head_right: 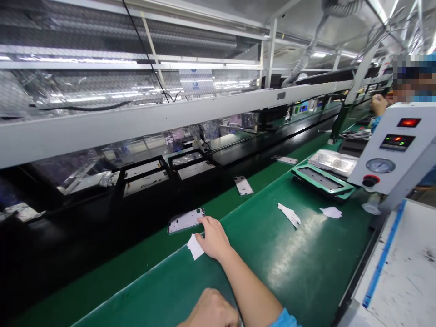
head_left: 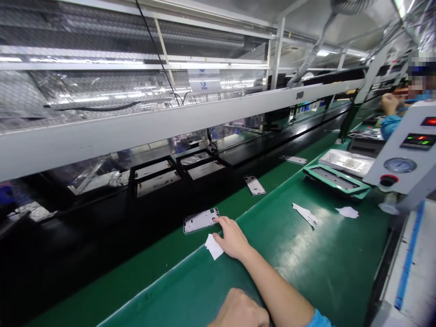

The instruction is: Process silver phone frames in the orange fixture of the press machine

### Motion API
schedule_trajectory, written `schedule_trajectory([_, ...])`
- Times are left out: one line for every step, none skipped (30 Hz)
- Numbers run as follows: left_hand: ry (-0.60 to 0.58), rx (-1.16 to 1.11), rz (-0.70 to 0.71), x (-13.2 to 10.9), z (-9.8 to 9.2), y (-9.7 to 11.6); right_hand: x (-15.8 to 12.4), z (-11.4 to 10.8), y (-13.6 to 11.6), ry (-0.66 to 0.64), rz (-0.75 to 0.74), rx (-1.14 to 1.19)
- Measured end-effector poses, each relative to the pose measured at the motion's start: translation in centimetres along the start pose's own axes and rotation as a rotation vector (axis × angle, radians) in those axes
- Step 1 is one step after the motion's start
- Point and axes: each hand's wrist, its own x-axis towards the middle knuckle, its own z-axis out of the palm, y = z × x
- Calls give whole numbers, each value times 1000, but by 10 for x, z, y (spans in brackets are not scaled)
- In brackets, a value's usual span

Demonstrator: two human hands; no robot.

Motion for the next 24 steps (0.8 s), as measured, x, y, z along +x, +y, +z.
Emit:
schedule_trajectory([2, 6, 3, 1, 1, -1, -1, 0, 0, -1, 0, 1])
schedule_trajectory([-2, 11, 7, 2, 3, -2, -1, 0, 0, -1, 1, 2])
schedule_trajectory([-7, 16, 11, 3, 4, -2, -1, 0, -1, 0, 4, 2])
schedule_trajectory([-10, 21, 15, 3, 5, -3, -2, 0, -1, 2, 6, 1])
schedule_trajectory([-11, 24, 16, 4, 6, -3, -2, 0, -1, 0, 5, -1])
schedule_trajectory([-8, 26, 18, 4, 6, -4, -2, 0, -2, -3, 4, -4])
schedule_trajectory([-2, 30, 23, 3, 6, -3, -2, -1, -2, -6, 1, -7])
schedule_trajectory([9, 33, 30, 2, 5, -3, -1, -1, -2, -9, -1, -9])
schedule_trajectory([20, 36, 39, 2, 5, -3, -1, -1, -2, -14, -2, -9])
schedule_trajectory([29, 36, 44, 1, 4, -2, -1, -1, -2, -18, -2, -9])
schedule_trajectory([34, 36, 47, 1, 3, -1, -1, -1, -2, -21, -1, -8])
schedule_trajectory([34, 35, 47, 1, 2, -1, -1, -1, -1, -22, 0, -7])
schedule_trajectory([24, 33, 42, 1, 2, 0, -2, -1, -1, -24, 3, -7])
schedule_trajectory([9, 31, 33, 2, 1, 0, -2, -1, -1, -26, 5, -7])
schedule_trajectory([-9, 31, 24, 2, 2, 1, -2, -1, -1, -27, 8, -8])
schedule_trajectory([-24, 30, 14, 3, 2, 1, -2, -1, -1, -26, 10, -11])
schedule_trajectory([-34, 32, 4, 4, 3, 1, -2, 0, -1, -24, 12, -19])
schedule_trajectory([-36, 37, -8, 4, 4, 1, -1, 0, -1, -17, 18, -33])
schedule_trajectory([-34, 44, -23, 4, 5, 0, 2, 0, -1, -6, 31, -55])
schedule_trajectory([-26, 52, -39, 4, 5, -1, 5, 1, -1, 7, 52, -84])
schedule_trajectory([-20, 59, -55, 3, 6, -2, 9, 2, 0, 26, 84, -120])
schedule_trajectory([-15, 65, -71, 3, 7, -3, 13, 3, 1, 46, 125, -157])
schedule_trajectory([-15, 69, -84, 2, 7, -5, 18, 4, 2, 65, 169, -190])
schedule_trajectory([-17, 70, -95, 2, 6, -6, 22, 5, 3, 82, 208, -218])
